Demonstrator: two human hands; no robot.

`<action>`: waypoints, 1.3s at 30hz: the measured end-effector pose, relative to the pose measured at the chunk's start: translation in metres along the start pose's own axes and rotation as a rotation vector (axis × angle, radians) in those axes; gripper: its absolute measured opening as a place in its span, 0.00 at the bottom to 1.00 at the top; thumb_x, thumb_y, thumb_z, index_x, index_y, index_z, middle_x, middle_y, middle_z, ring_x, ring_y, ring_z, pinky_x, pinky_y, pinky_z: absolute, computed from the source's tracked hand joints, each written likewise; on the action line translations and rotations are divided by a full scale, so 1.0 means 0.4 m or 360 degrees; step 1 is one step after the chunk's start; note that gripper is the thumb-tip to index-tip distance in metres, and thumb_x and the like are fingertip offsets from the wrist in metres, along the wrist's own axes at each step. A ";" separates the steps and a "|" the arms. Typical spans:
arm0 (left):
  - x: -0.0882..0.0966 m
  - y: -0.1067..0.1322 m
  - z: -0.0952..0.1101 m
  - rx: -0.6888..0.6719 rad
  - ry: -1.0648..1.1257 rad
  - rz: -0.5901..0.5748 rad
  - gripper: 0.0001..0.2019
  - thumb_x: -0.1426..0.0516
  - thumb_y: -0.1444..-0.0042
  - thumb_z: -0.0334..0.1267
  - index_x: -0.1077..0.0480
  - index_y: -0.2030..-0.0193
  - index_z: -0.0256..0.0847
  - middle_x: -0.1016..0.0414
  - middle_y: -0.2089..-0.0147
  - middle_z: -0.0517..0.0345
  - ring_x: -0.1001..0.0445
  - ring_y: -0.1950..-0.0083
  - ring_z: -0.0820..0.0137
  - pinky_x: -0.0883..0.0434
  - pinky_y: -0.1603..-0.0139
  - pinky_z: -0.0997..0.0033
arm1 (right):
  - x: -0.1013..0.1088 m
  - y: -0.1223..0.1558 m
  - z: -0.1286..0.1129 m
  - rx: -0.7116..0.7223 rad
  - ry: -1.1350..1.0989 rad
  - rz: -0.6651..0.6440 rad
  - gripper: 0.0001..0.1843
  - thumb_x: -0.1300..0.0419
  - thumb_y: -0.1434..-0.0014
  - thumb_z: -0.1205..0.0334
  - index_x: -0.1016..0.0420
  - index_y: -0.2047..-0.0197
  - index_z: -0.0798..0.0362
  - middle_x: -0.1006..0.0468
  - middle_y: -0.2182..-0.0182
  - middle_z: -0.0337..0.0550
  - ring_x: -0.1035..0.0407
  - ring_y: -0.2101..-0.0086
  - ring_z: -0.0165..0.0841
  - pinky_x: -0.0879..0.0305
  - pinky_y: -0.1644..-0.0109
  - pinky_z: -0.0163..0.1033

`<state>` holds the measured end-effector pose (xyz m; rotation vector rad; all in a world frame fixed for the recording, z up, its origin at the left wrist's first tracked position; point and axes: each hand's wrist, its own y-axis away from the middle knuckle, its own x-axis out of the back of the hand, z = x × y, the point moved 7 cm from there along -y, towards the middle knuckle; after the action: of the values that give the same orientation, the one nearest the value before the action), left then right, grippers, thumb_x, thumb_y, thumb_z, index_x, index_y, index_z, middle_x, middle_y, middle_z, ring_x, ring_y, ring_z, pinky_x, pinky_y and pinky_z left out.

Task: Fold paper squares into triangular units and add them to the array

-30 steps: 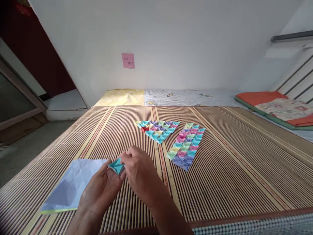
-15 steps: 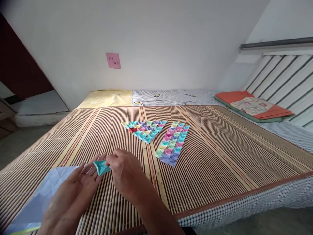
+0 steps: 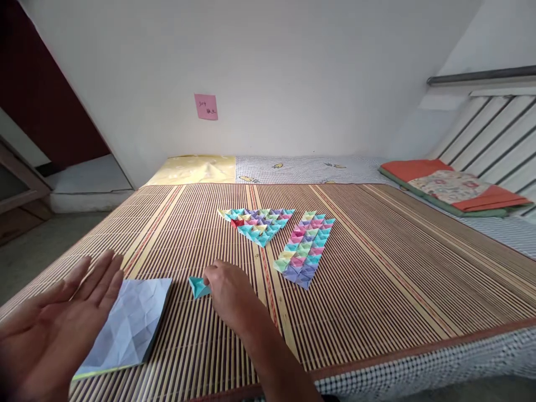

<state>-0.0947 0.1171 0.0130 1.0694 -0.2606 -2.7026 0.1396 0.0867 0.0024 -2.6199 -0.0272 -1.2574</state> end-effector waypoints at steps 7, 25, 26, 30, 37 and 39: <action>-0.025 0.015 -0.016 0.0074 -0.0097 0.0001 0.14 0.49 0.31 0.34 0.22 0.49 0.45 0.17 0.39 0.58 0.26 0.32 0.65 0.20 0.40 0.69 | 0.017 -0.003 0.013 -0.0026 0.0097 0.0023 0.16 0.42 0.42 0.85 0.22 0.64 0.55 0.21 0.63 0.41 0.28 0.64 0.31 0.41 0.64 0.34; -0.095 0.014 -0.101 -0.0030 -0.0203 -0.0272 0.05 0.36 0.43 0.34 0.17 0.64 0.37 0.15 0.61 0.50 0.17 0.59 0.65 0.18 0.63 0.77 | 0.027 -0.016 0.207 -0.0442 0.0456 0.0039 0.16 0.43 0.38 0.83 0.21 0.60 0.54 0.19 0.57 0.48 0.26 0.58 0.37 0.46 0.59 0.38; -0.099 0.016 -0.099 -0.0066 -0.0233 -0.0282 0.05 0.36 0.43 0.34 0.17 0.65 0.37 0.16 0.62 0.51 0.17 0.59 0.66 0.19 0.63 0.78 | 0.024 -0.015 0.206 -0.0443 0.0454 0.0032 0.15 0.43 0.38 0.82 0.21 0.59 0.54 0.19 0.58 0.47 0.26 0.58 0.37 0.46 0.60 0.38; -0.109 0.020 -0.104 -0.0094 -0.0331 -0.0319 0.04 0.35 0.43 0.32 0.17 0.65 0.35 0.16 0.63 0.50 0.17 0.60 0.66 0.19 0.63 0.77 | 0.022 -0.012 0.200 -0.0442 0.0435 0.0027 0.14 0.41 0.37 0.81 0.21 0.58 0.53 0.20 0.57 0.47 0.26 0.58 0.37 0.45 0.59 0.37; -0.108 0.012 -0.105 -0.0280 -0.0521 -0.0438 0.06 0.33 0.45 0.37 0.17 0.64 0.37 0.15 0.63 0.51 0.17 0.61 0.65 0.22 0.64 0.77 | 0.064 -0.009 0.157 -0.0425 0.0356 0.0127 0.14 0.43 0.36 0.81 0.22 0.57 0.54 0.21 0.55 0.48 0.27 0.59 0.36 0.42 0.59 0.38; -0.113 0.014 -0.116 -0.0300 -0.0637 -0.0472 0.06 0.32 0.46 0.38 0.17 0.64 0.38 0.15 0.63 0.51 0.17 0.61 0.65 0.22 0.62 0.76 | 0.082 -0.006 0.106 -0.0357 0.0302 0.0167 0.14 0.45 0.32 0.79 0.22 0.56 0.54 0.21 0.55 0.48 0.27 0.57 0.35 0.40 0.58 0.37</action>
<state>-0.0298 0.1201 0.0103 0.5438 0.0996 -3.1150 0.1926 0.0954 0.0024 -2.6281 0.2962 -1.5448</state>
